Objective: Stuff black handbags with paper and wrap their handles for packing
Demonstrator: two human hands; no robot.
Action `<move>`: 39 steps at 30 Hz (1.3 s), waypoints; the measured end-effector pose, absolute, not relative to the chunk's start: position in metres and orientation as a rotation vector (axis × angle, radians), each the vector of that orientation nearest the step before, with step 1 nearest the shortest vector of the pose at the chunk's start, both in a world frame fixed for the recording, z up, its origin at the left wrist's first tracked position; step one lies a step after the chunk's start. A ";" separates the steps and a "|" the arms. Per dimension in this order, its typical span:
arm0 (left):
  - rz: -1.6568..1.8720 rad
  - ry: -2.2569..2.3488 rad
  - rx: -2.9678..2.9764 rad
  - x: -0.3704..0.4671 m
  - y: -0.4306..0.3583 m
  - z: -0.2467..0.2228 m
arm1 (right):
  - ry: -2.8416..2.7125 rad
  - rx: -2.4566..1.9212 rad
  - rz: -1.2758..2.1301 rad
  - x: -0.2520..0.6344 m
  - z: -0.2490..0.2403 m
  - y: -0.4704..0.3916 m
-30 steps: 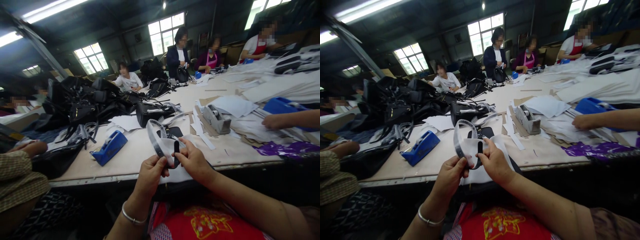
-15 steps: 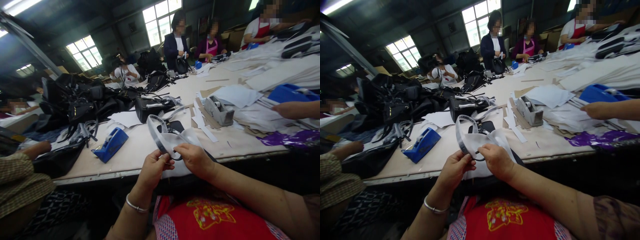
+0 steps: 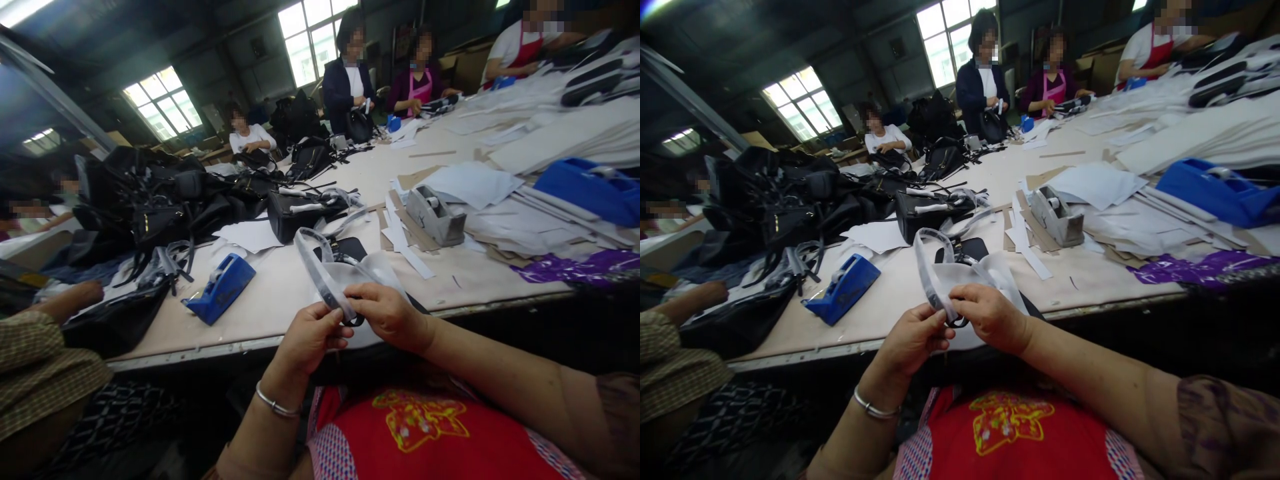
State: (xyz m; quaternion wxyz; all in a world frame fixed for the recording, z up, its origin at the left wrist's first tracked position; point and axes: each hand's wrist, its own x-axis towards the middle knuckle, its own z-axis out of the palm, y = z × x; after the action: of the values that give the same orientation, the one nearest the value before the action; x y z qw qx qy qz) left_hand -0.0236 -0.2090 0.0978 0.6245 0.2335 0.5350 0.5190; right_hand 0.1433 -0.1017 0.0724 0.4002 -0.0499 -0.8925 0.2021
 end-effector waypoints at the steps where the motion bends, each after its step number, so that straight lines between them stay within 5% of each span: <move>1: 1.192 1.227 0.533 -0.023 -0.209 0.098 | -2.259 -0.114 0.520 0.144 0.072 -0.101; 8: 1.261 1.246 0.569 -0.018 -0.209 0.099 | -2.080 -0.133 0.678 0.142 0.069 -0.106; 18: 1.405 1.524 0.867 -0.010 -0.214 0.087 | -1.776 -1.014 1.364 0.146 0.104 -0.111; 27: 1.358 1.562 1.128 0.003 -0.215 0.090 | -1.833 -1.007 1.759 0.139 0.111 -0.113; 39: 1.285 1.596 1.143 -0.012 -0.214 0.084 | -2.207 -0.717 0.812 0.146 0.088 -0.106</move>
State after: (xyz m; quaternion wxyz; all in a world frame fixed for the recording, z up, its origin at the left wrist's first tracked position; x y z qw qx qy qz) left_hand -0.0123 -0.2140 0.0838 0.3872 0.4491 0.6272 0.5050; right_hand 0.1455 -0.1056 0.0877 0.3348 -0.2749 -0.8459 0.3112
